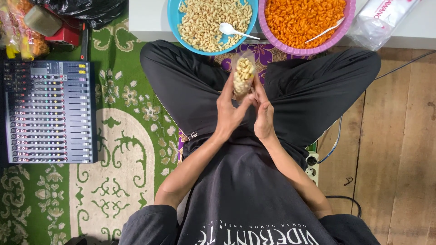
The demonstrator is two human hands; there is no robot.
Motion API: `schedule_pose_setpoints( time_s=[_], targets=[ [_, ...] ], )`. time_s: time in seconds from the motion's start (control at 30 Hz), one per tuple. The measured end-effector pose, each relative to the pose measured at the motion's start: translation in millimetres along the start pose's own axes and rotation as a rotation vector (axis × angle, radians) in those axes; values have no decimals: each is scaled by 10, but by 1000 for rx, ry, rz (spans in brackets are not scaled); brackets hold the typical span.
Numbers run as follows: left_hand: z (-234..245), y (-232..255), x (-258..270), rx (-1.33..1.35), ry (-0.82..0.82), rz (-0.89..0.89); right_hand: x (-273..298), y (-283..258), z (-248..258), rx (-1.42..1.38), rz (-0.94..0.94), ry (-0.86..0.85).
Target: Packaging snacks from bowls into small plastic bags using a spoon
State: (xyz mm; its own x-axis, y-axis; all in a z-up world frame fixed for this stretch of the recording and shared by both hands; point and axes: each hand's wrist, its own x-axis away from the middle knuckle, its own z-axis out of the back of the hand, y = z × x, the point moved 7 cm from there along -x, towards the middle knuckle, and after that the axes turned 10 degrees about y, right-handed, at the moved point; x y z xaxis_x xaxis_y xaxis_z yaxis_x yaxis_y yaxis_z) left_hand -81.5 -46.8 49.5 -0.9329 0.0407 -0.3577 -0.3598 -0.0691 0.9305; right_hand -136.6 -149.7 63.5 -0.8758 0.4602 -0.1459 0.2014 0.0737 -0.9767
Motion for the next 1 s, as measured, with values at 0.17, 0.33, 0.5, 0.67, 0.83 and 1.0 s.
schedule_pose_setpoints(
  time_s=[0.17,0.33,0.5,0.67,0.83,1.0],
  targets=[
    [100,-223,-170,115,-28,144,-60,22,174,118,81,39],
    [160,-303,-357,239,-227,206,-364,-187,310,183,88,-17],
    [154,128,-622,271,-438,148,-532,-51,353,208,-162,-321],
    [82,155,-796,366,-444,189,-735,-41,409,126,-214,-263],
    [-20,101,-937,391,-397,260,-952,-1,438,121,-178,-221],
    [-129,-88,-1095,349,-396,245,-1237,-1,468,133,-155,-192]
  ],
)
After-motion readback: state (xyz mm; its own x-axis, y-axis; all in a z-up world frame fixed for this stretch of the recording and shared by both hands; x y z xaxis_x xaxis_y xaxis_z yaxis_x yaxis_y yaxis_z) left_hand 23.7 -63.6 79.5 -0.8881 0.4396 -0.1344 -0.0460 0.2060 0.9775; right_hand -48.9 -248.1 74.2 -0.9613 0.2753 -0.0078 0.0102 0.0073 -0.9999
